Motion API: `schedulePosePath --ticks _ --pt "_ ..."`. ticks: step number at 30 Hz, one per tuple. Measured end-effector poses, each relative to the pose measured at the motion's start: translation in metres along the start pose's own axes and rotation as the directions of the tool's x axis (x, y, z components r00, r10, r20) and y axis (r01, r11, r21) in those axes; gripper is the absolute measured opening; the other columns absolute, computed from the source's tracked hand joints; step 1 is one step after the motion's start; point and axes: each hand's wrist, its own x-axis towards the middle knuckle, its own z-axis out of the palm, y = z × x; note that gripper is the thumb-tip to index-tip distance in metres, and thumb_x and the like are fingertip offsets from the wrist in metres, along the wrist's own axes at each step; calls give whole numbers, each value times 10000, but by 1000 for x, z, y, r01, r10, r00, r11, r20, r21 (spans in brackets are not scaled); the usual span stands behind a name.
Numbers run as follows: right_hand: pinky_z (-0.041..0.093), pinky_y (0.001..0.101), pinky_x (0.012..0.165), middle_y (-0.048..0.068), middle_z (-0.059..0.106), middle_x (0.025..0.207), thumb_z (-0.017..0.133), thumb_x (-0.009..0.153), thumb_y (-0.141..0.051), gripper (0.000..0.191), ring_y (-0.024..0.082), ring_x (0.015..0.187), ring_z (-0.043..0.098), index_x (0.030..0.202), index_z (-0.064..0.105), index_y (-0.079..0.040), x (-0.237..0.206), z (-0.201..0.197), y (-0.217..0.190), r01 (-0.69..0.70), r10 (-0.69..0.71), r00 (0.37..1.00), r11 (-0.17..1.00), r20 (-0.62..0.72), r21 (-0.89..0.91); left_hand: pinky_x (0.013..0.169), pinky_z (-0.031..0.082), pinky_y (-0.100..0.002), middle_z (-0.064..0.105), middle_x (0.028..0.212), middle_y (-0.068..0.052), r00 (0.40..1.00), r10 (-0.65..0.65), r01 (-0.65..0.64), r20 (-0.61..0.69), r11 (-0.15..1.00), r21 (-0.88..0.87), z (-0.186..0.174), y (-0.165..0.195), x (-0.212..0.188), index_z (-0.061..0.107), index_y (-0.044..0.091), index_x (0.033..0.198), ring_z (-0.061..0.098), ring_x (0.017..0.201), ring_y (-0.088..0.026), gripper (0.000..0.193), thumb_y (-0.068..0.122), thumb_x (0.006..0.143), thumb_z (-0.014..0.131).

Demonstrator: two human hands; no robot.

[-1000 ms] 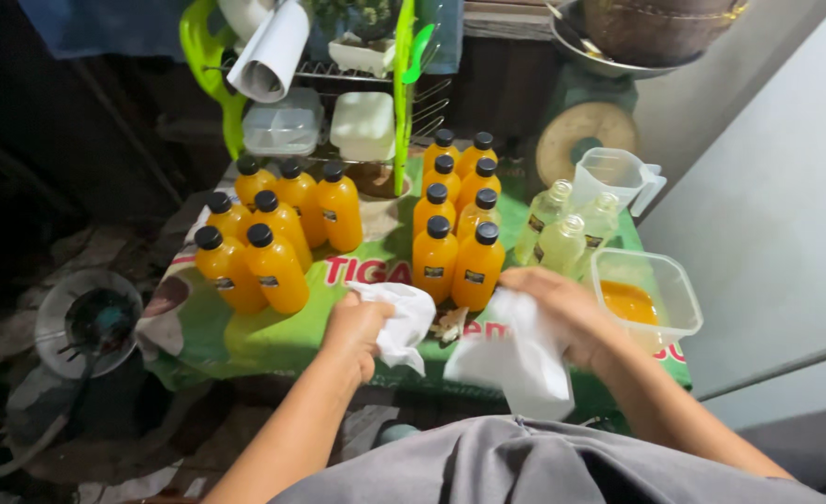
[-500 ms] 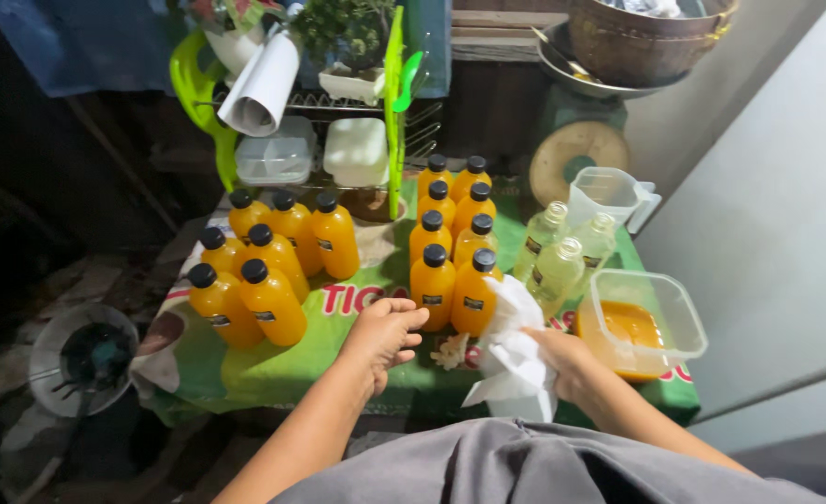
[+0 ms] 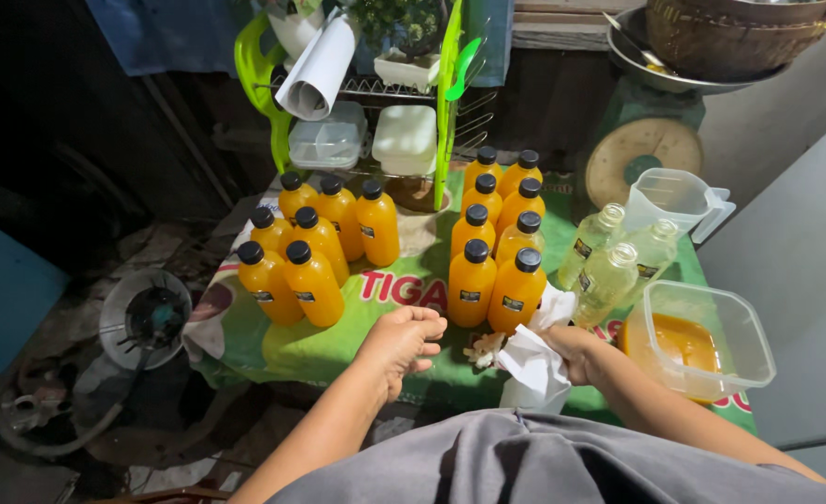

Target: The person wipes the exterior of multiple orange liquid-filled plastic bottles with a white tissue. They handle the bottles one at a time, rotating them to clean different sides, then place them back on the table. The person also tears off a fresh sheet of tissue from a roll during the process.

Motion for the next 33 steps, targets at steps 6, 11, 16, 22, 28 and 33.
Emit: schedulePosePath --ticks 6,11,16,22,28,33 --pt "604 422 626 135 770 896 629 978 -276 278 271 707 740 1103 705 -39 -19 -7 1 128 -132 977 991 -169 -34 765 527 -326 709 1047 6 1000 -12 12 26 1000 3 7 0 -5 682 148 1103 658 938 -150 263 245 863 727" --pt "607 441 675 133 748 936 598 992 -376 378 269 759 726 1100 695 -27 -72 -1 -12 210 -188 944 976 -273 53 787 516 -332 703 1039 -15 994 23 -29 106 998 55 32 8 -20 686 143 1130 633 939 -148 393 388 833 763" --pt "556 434 939 90 736 1110 625 980 -362 365 242 1004 701 1183 633 -58 -156 37 -37 406 -418 908 863 -25 302 882 478 -366 707 1076 7 970 -44 32 241 998 52 55 15 -40 645 161 1194 607 1061 -156 600 527 750 815" --pt "530 431 980 91 681 1261 620 839 -124 607 216 1077 704 1430 510 -47 -216 63 -45 480 -517 847 844 125 238 786 449 -340 733 955 -3 927 46 94 373 933 -347 62 15 -42 703 153 1058 613 911 -161 413 419 757 801" --pt "536 406 997 172 684 1311 578 893 -166 553 254 1119 697 1414 543 17 -211 64 -40 460 -502 840 860 208 220 735 490 -250 688 851 -18 873 427 -376 237 897 -233 30 26 -36 665 62 891 600 774 -89 203 226 874 784" --pt "548 438 963 181 698 1292 540 907 -449 679 268 1111 703 1431 513 -18 -207 89 -42 429 -470 865 875 177 224 693 483 -273 643 838 -46 533 834 -822 144 470 321 9 40 -46 661 27 836 568 768 -103 248 231 920 776"
